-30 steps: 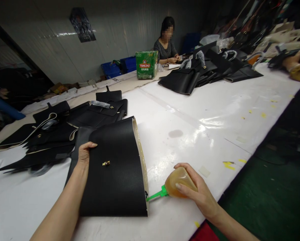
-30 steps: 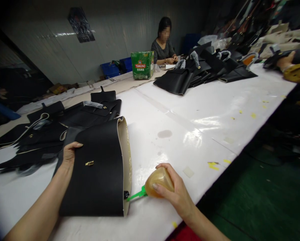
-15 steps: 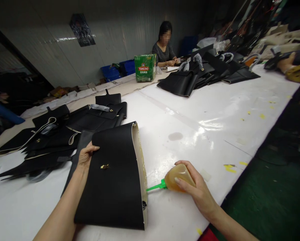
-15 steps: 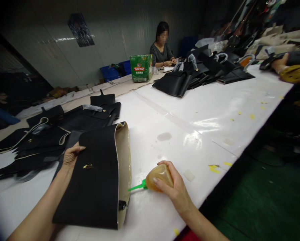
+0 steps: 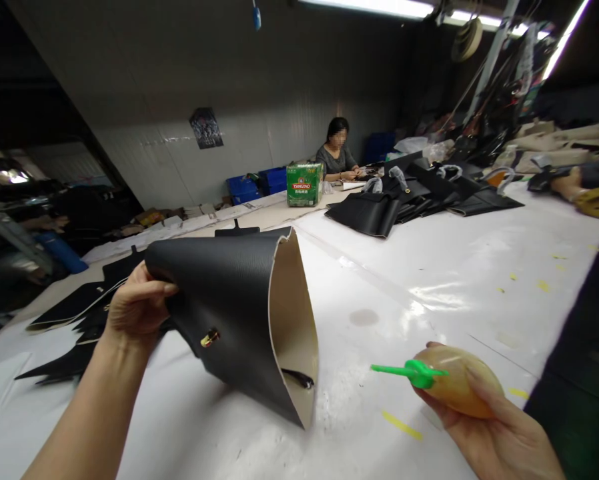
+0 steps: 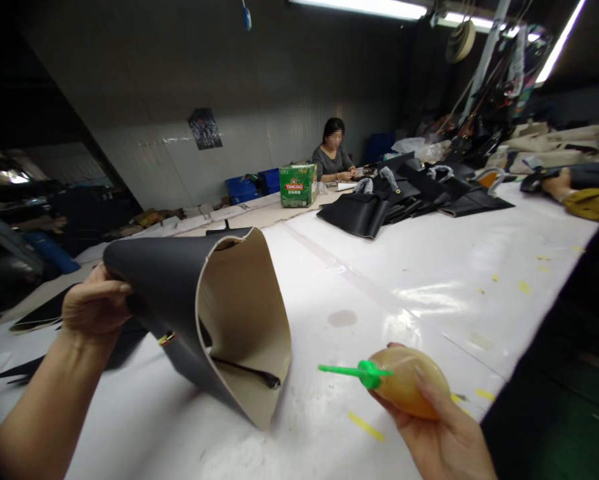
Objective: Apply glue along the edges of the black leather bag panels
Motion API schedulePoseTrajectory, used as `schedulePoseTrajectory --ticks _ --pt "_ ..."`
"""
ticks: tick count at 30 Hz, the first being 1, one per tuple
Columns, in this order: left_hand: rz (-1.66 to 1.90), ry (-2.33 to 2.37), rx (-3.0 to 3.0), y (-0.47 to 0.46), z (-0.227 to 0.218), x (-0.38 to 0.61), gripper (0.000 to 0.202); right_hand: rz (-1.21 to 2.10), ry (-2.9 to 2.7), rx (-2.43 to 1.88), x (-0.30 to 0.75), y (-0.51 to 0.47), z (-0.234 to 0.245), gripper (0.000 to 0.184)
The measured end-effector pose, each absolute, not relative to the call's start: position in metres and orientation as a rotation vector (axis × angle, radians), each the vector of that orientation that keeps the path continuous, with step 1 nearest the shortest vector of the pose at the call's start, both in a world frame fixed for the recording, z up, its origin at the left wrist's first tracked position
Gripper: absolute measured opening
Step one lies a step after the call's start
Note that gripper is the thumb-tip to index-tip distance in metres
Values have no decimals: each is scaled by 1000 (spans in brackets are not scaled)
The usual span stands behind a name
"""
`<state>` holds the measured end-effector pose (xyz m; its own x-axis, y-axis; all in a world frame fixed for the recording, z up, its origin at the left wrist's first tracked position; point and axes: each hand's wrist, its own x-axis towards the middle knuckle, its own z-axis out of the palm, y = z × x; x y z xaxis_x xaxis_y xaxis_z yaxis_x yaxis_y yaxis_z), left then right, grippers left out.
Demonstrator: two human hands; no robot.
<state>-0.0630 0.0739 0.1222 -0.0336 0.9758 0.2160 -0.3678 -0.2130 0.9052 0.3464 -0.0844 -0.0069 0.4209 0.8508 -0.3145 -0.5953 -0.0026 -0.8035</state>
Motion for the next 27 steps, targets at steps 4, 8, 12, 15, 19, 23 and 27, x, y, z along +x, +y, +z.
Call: schedulePoseTrajectory --ticks 4,8,12,15,19,23,27 --pt "1425 875 1050 40 97 -55 55 1100 -322 -1070 357 -93 -7 26" --pt "1326 947 930 21 64 -51 86 1093 -516 -1141 353 -96 -12 37" --pt "1281 960 913 10 55 -57 89 994 -789 -1258 337 -87 -21 47" --pt "1228 974 924 2 56 -59 93 904 -985 -1350 326 -74 -29 48" --pt "1226 970 967 -2 57 -55 104 857 -1133 -1416 318 -54 -34 47" --pt "1260 1043 974 5 60 -55 92 860 -1182 -1434 314 -46 -40 47" --pt "1082 1126 1063 11 77 -58 73 869 -1293 -1437 315 -49 -47 45"
